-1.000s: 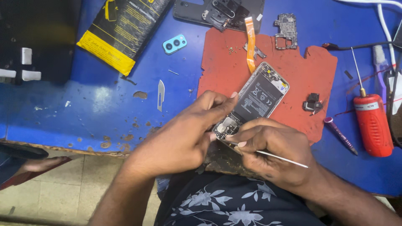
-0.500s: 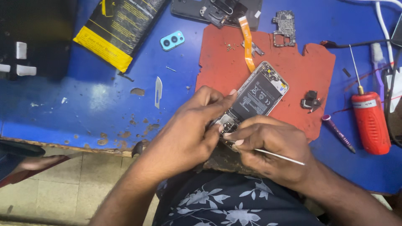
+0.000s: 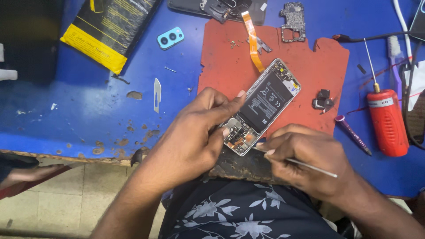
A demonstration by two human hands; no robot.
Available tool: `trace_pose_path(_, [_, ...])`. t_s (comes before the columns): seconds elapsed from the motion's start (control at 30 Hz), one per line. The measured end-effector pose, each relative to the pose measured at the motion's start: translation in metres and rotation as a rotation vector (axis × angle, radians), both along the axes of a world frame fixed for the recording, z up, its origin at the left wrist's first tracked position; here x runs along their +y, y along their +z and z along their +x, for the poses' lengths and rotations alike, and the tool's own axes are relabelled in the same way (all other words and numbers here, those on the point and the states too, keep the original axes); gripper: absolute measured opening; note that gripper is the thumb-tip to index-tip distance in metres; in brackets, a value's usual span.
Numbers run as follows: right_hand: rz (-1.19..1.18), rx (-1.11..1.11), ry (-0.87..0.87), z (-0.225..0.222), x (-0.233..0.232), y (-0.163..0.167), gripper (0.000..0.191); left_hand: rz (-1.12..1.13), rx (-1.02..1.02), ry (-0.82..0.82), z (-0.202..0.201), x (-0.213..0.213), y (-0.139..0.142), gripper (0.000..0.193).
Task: The person uses a screwdriver and tweezers to remove screws and disconnect a ribbon cable from a smartphone's internal components. They carefully lift the battery and manipulate small parts on a workbench.
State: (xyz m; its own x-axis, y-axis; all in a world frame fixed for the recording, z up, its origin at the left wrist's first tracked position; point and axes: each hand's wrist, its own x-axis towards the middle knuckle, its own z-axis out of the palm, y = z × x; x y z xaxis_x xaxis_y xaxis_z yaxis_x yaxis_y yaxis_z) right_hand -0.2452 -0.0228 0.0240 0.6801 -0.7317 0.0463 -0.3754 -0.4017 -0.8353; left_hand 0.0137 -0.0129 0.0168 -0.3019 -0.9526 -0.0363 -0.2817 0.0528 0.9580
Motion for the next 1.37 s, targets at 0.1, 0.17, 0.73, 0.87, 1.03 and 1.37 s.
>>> trace_pose_path(0.1, [-0.03,-0.009,-0.025,0.004,0.003,-0.001,0.018,-0.049,-0.018,0.003,0.0,0.0,0.001,0.062])
trace_pose_path(0.17, [-0.048,-0.037,-0.022,0.009,0.01,-0.006,0.02,-0.016,-0.02,0.01,-0.001,0.001,0.001,0.06])
trace_pose_path(0.73, [-0.024,-0.036,-0.037,-0.002,0.012,-0.011,0.017,-0.011,-0.021,0.016,-0.004,0.001,-0.001,0.054])
trace_pose_path(0.87, [-0.083,-0.031,-0.122,-0.012,-0.001,-0.008,0.015,-0.031,-0.035,0.004,-0.004,0.0,0.0,0.056])
trace_pose_path(1.03, [-0.063,-0.032,-0.102,-0.002,0.018,-0.01,0.016,-0.027,-0.047,0.006,-0.006,-0.001,0.0,0.057])
trace_pose_path(1.37, [-0.059,-0.079,-0.157,-0.01,0.011,-0.008,0.014,0.061,-0.077,0.002,-0.009,-0.005,0.002,0.056])
